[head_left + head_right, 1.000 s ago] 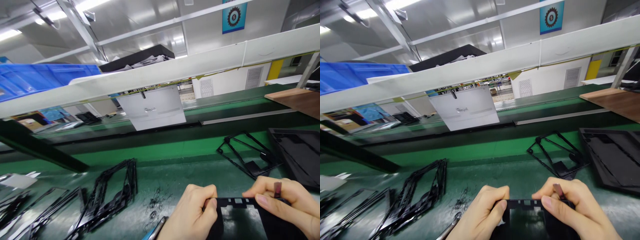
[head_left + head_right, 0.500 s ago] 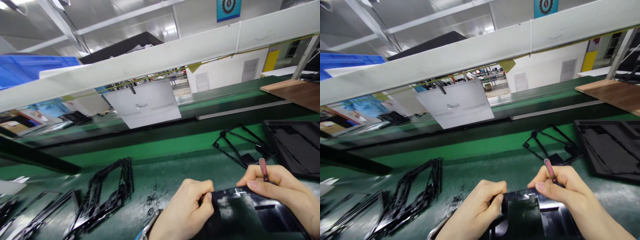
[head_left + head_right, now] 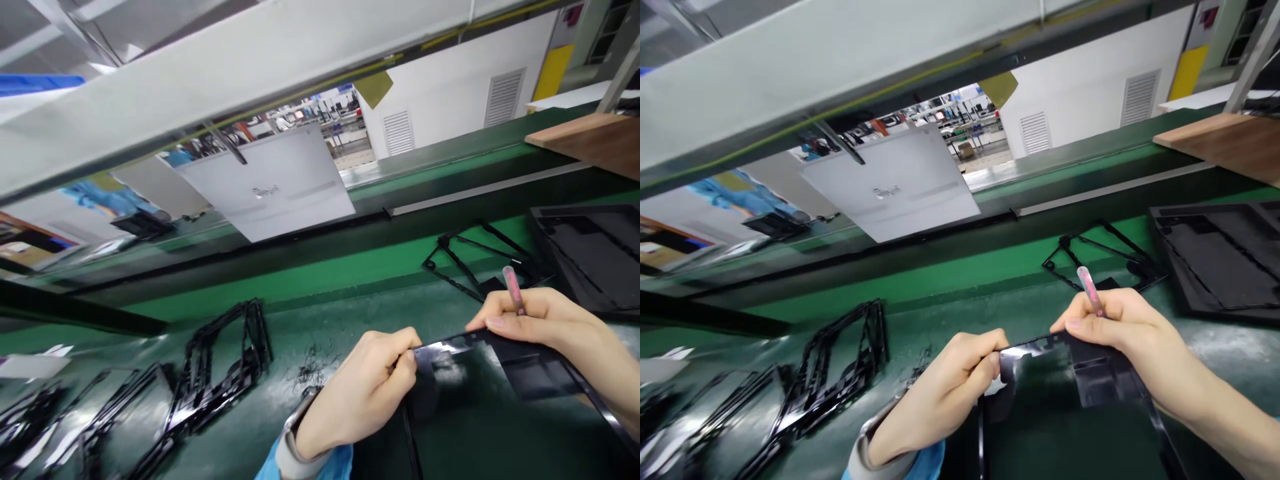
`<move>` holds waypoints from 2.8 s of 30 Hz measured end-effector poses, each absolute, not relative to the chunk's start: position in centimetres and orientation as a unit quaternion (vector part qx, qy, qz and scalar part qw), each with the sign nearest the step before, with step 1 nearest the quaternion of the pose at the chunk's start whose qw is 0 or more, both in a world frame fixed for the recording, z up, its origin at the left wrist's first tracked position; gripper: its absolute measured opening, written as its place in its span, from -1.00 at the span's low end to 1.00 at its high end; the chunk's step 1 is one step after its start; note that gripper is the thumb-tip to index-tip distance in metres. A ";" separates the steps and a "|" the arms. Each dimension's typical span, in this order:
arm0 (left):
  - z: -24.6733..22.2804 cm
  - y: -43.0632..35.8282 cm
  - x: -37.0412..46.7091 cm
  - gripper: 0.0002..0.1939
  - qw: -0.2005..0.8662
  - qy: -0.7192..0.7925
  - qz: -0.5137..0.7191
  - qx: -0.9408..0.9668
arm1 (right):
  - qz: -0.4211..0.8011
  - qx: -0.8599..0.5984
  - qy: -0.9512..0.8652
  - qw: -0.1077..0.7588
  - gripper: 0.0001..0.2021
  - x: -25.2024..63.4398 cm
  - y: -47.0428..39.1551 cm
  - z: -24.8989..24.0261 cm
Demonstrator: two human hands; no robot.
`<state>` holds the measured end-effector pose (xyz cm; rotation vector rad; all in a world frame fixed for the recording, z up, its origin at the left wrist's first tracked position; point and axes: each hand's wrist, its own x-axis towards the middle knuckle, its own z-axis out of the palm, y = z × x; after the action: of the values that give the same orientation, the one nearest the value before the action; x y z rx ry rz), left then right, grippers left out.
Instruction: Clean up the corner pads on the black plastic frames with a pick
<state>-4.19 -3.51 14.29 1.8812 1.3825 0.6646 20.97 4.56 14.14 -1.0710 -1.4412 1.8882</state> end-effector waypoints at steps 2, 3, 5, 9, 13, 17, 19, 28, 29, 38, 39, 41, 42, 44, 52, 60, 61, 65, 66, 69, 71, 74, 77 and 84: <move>14.4 -3.5 -4.4 -0.71 0.372 0.521 0.263 0.722 | 0.719 -0.393 -0.513 0.254 -0.68 21.0 4.9 14.1; 14.4 -3.5 -4.5 -0.70 0.380 0.517 0.264 0.720 | 0.727 -0.393 -0.504 0.250 -0.68 20.9 5.0 14.1; 14.4 -3.5 -4.7 -0.69 0.391 0.510 0.265 0.719 | 0.734 -0.394 -0.494 0.249 -0.68 20.9 5.2 14.0; 14.3 -3.6 -4.8 -0.69 0.395 0.507 0.265 0.719 | 0.750 -0.388 -0.481 0.238 -0.68 20.8 5.5 13.7; 14.5 -3.7 -5.0 -0.69 0.395 0.507 0.260 0.720 | 0.751 -0.383 -0.484 0.237 -0.70 20.8 5.7 13.4; 14.7 -3.7 -4.7 -0.69 0.384 0.513 0.256 0.724 | 0.743 -0.390 -0.491 0.235 -0.70 20.8 5.5 13.6; 14.6 -3.8 -4.5 -0.69 0.361 0.526 0.250 0.729 | 0.742 -0.394 -0.490 0.234 -0.70 20.8 5.3 13.9; 14.7 -4.4 -4.3 -0.70 0.264 0.555 0.202 0.763 | 0.716 -0.402 -0.513 0.250 -0.65 20.8 4.5 14.1; 14.8 -4.3 -4.3 -0.70 0.268 0.554 0.203 0.762 | 0.708 -0.403 -0.523 0.252 -0.65 20.8 4.5 14.1; 14.2 -4.3 -4.0 -0.73 0.266 0.536 0.250 0.761 | 0.587 -0.433 -0.628 0.271 -0.56 21.4 2.5 14.1; 14.1 -4.3 -4.0 -0.73 0.261 0.535 0.257 0.761 | 0.571 -0.433 -0.640 0.277 -0.56 21.4 2.2 14.1; 13.8 -4.3 -3.9 -0.72 0.244 0.538 0.264 0.763 | 0.547 -0.423 -0.663 0.286 -0.57 21.3 1.9 14.1; 13.7 -4.3 -3.9 -0.71 0.234 0.539 0.263 0.765 | 0.541 -0.418 -0.671 0.288 -0.57 21.2 1.8 14.2; 13.6 -4.2 -3.8 -0.71 0.216 0.539 0.257 0.772 | 0.542 -0.414 -0.671 0.290 -0.56 20.9 1.8 14.4; 13.6 -4.0 -3.6 -0.71 0.194 0.542 0.246 0.780 | 0.576 -0.399 -0.637 0.321 -0.54 20.4 2.2 14.6; 13.3 -4.0 -3.8 -0.70 0.175 0.545 0.240 0.785 | 0.626 -0.354 -0.621 0.312 -0.47 20.2 2.6 15.2; 13.3 -4.0 -3.8 -0.69 0.171 0.547 0.235 0.785 | 0.623 -0.353 -0.626 0.308 -0.45 20.2 2.7 15.2; 12.9 -4.1 -3.5 -0.61 0.151 0.561 0.190 0.791 | 0.551 -0.389 -0.681 0.286 -0.39 19.8 2.3 14.7; 12.8 -4.1 -3.2 -0.59 0.158 0.560 0.180 0.793 | 0.533 -0.397 -0.692 0.281 -0.38 19.6 2.1 14.5; 12.6 -4.2 -2.5 -0.60 0.200 0.547 0.173 0.795 | 0.522 -0.390 -0.713 0.259 -0.38 19.0 1.7 13.9; 12.6 -4.3 -2.3 -0.59 0.234 0.544 0.183 0.785 | 0.527 -0.377 -0.715 0.260 -0.41 18.9 1.7 13.7; 13.0 -4.2 -3.0 -0.53 0.294 0.568 0.218 0.737 | 0.514 -0.368 -0.721 0.285 -0.45 19.2 2.1 13.7; 13.8 -4.4 -3.8 -0.51 0.320 0.579 0.254 0.706 | 0.515 -0.332 -0.746 0.260 -0.50 19.6 2.6 14.2; 14.7 -5.2 -3.5 -0.58 0.283 0.593 0.250 0.711 | 0.508 -0.337 -0.752 0.250 -0.53 19.9 2.0 14.6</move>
<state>-3.49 -5.24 14.75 1.9039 1.5882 0.6687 19.93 1.96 14.63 -0.9177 -2.0483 1.3843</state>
